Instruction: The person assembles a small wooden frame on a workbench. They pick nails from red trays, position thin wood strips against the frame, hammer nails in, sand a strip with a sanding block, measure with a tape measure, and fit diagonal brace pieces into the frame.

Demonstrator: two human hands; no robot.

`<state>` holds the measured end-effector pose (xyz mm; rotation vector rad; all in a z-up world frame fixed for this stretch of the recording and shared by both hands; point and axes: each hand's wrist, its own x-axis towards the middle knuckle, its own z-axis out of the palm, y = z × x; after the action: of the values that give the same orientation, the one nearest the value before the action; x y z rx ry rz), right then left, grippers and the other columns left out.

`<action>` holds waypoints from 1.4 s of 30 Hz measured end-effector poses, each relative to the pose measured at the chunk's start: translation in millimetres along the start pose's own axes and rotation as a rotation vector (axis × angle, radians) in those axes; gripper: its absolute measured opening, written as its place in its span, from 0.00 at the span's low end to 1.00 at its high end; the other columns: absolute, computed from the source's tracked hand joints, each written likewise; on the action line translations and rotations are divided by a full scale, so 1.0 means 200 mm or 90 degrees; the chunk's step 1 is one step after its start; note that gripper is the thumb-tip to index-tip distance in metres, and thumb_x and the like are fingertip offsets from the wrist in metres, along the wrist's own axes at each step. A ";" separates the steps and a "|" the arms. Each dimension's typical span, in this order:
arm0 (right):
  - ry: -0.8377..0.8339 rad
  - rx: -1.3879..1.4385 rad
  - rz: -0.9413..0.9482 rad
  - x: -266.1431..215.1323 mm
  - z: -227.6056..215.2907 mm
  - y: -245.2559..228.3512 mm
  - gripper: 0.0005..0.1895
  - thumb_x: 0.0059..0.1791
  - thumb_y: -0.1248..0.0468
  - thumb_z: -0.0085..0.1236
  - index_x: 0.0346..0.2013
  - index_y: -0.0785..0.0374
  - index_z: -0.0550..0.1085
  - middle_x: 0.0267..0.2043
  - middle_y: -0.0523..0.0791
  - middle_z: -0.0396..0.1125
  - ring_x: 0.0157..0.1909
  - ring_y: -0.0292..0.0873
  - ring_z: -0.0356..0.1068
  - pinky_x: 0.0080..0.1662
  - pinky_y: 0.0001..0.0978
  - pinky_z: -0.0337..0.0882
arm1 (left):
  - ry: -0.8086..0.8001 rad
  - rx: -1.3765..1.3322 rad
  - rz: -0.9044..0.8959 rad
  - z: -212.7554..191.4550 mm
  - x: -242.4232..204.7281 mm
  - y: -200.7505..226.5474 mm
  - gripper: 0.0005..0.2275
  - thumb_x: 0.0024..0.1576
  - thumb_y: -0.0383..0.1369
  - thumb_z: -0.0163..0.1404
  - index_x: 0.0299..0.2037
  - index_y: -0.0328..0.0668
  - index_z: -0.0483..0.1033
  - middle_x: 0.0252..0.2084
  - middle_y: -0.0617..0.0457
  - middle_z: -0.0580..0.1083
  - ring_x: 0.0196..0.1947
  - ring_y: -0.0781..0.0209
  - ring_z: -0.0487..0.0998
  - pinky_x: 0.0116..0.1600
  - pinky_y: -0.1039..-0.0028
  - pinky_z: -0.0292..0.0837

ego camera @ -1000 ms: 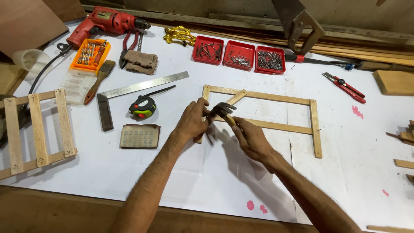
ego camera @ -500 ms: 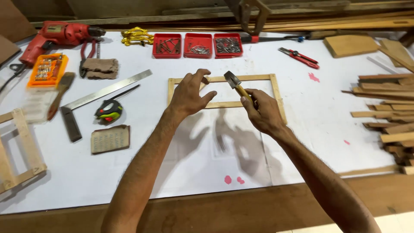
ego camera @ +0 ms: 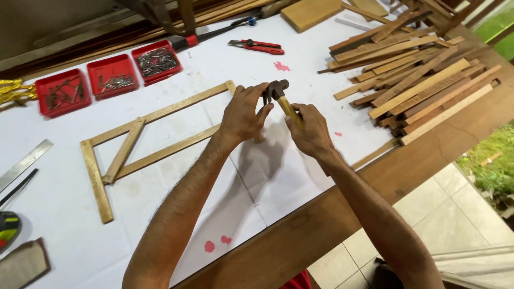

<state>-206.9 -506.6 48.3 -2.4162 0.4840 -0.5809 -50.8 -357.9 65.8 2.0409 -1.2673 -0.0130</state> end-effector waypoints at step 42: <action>-0.321 0.028 -0.332 0.10 0.98 -1.09 0.10 0.49 0.57 0.66 0.37 0.60 0.80 0.32 0.46 0.68 0.39 0.44 0.67 0.42 0.41 0.70 | 0.289 0.133 -0.207 -0.94 -1.17 -0.64 0.13 0.57 0.32 0.61 0.49 0.34 0.79 0.43 0.46 0.76 0.46 0.50 0.77 0.51 0.61 0.75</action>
<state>-46.5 -261.1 48.9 -2.5218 -0.3756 -0.1622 -2.8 -35.8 49.2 2.2405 -0.6746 0.4236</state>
